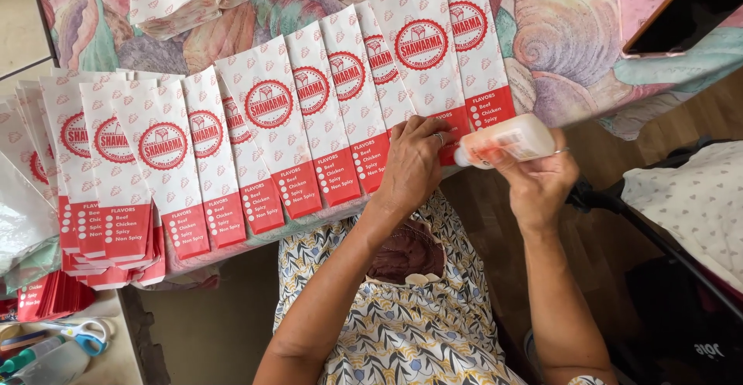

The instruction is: The person is organizing, aligning, and folding stacks of paper shawarma bags at a packaging station.

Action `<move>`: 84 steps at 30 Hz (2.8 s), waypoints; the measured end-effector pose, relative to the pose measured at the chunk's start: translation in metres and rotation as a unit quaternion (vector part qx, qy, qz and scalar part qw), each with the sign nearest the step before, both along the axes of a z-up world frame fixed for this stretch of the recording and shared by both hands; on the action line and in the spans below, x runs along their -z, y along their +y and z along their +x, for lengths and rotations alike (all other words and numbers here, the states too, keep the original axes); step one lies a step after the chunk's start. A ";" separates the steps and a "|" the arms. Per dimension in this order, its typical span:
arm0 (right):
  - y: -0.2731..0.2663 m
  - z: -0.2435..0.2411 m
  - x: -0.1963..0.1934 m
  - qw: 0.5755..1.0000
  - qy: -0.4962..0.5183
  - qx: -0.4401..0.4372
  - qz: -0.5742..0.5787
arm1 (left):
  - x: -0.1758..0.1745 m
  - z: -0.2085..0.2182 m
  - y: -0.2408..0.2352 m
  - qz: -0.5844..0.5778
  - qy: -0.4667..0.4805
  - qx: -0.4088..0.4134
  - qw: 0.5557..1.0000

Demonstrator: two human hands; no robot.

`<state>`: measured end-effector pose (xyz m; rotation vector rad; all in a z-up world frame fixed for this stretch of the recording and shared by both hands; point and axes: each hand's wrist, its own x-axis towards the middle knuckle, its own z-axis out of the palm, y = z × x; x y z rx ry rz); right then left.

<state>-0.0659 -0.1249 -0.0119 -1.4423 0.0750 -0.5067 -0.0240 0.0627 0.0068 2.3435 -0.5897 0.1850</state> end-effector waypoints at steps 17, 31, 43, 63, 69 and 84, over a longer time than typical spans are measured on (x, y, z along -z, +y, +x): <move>-0.035 0.001 -0.030 0.996 -0.049 0.050 0.059 | 0.004 -0.005 0.002 -0.072 -0.051 0.009 0.996; 0.023 0.003 -0.017 0.999 -0.013 -0.029 0.001 | -0.024 -0.024 0.058 0.038 0.050 -0.006 0.998; 0.029 0.001 -0.007 0.997 0.007 -0.073 0.007 | -0.031 -0.027 0.059 0.012 0.052 -0.012 0.998; 0.036 0.002 -0.003 0.998 0.010 -0.068 0.010 | -0.012 -0.027 0.055 -0.008 0.006 -0.032 0.999; 0.009 0.002 -0.021 0.999 0.000 0.013 0.044 | -0.021 -0.031 0.064 -0.055 -0.045 -0.003 0.997; 0.082 -0.004 -0.022 0.989 0.027 -0.145 -0.021 | -0.029 -0.052 0.114 0.034 0.061 -0.048 0.996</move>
